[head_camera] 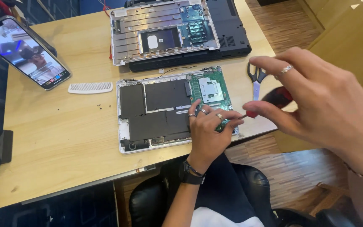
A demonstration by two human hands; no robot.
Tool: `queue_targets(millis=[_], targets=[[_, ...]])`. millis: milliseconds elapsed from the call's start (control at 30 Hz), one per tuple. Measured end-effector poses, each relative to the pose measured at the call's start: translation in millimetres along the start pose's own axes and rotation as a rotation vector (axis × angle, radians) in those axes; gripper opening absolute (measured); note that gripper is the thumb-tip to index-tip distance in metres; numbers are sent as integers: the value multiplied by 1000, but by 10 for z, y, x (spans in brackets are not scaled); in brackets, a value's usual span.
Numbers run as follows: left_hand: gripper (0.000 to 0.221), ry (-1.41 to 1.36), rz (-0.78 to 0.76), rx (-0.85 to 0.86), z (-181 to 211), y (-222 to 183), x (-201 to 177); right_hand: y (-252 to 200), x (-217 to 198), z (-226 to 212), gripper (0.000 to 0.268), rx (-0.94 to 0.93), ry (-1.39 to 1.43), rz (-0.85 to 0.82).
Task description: Disassembling a laptop computer by removing screws and internal components like the motherboard.
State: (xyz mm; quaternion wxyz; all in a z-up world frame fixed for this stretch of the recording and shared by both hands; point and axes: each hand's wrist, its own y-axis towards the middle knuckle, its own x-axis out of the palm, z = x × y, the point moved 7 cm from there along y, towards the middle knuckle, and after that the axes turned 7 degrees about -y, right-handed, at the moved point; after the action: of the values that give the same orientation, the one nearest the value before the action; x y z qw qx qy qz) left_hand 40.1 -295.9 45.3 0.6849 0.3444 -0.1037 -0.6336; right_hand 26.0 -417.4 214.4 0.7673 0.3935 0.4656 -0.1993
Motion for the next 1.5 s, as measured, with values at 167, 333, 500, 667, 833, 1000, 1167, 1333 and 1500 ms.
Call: queue_targets(millis=[167,333,500,667,833,1000,1167,1333,1500], targets=[[11,26,21,6,21,18,-12,69,51,14,62,56,-523,-141],[9,15,11,37,19,-16,-7,326,57,-178,37,-150,-355,-270],[9,50,18,40,-48,-59,21,201,112,-151,56,-188,-570,-230],[12,50,47,26,-3,-8,-31,278,23,-182,30,-212,-372,-140],[12,9,-12,5,-73,-46,18,305,42,-176,53,-176,-360,-229],[5,20,-2,-3,-19,-3,-8,237,102,-127,44,-196,-401,-210],[8,-16,1,-56,-39,-25,-36,242,60,-182,39,-188,-188,-214],[10,27,-45,11,21,-10,-26,175,36,-169,50,-305,-388,-10],[8,-46,-62,16,39,18,-52,209,94,-168,32,-275,-254,-156]])
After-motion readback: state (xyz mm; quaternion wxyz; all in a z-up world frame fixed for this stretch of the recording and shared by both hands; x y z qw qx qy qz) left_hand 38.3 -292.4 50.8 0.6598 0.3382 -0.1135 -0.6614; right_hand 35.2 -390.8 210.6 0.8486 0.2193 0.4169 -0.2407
